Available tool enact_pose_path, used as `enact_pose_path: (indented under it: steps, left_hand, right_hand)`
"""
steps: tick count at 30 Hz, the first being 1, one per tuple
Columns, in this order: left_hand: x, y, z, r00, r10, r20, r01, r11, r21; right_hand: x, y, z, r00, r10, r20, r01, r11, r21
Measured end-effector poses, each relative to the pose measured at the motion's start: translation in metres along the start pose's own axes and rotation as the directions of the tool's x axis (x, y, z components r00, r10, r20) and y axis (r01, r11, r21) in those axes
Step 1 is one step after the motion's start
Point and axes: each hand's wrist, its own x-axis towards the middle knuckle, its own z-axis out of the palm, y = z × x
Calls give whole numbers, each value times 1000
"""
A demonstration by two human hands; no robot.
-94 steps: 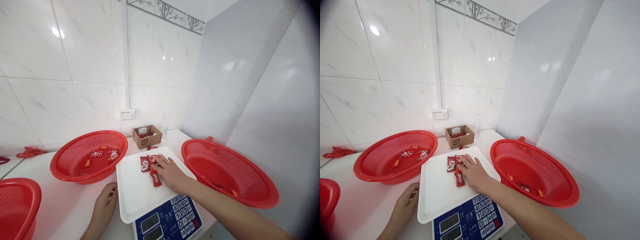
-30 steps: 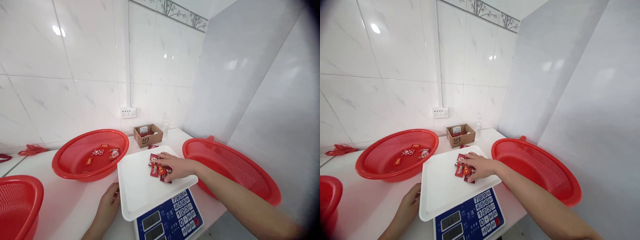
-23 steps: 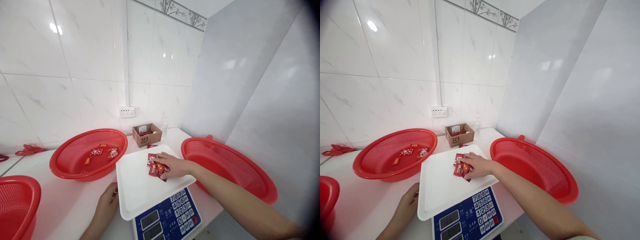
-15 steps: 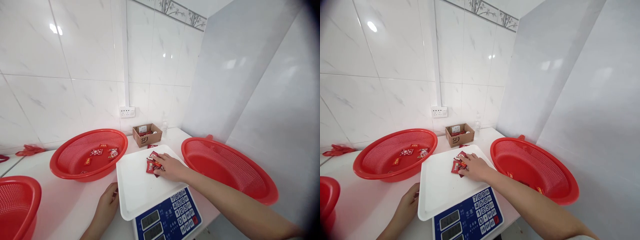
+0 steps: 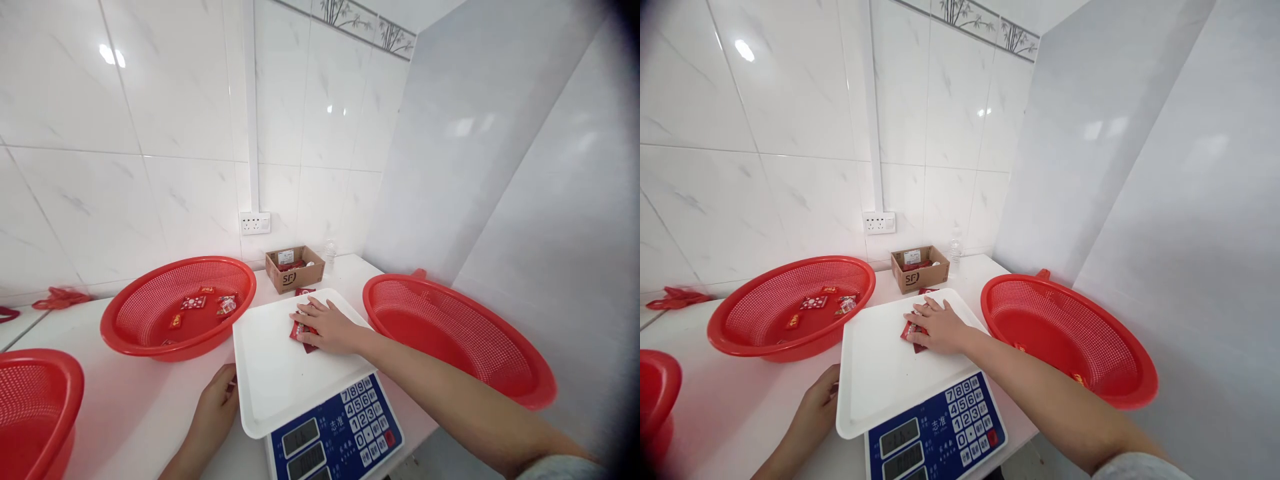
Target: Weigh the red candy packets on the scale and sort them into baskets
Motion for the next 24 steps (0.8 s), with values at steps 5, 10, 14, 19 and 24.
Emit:
enact_pose_path:
  steps: [5,10,14,19,24]
  left_hand:
    - [-1,-4,1,1000,0,22,0,1000,-10]
    - [1,-1,0,1000,12,6,-12,1000,-17]
    - [2,-1,1,1000,4,8,-4,999,-34]
    - [0,-4,3,1000,5,31,-4,1000,-28]
    - [1,-4,2,999,8,42,-7,1000,-30]
  right_hand:
    - [8,-6,7,966,245,-88,-232,964,132]
    - [6,-4,-5,954,287,-90,-262,940,218]
    - [-2,6,-9,970,230,-77,-214,961,174]
    - [-8,11,3,986,164,-34,-161,984,76]
    - [-11,3,17,978,167,-126,-163,986,42]
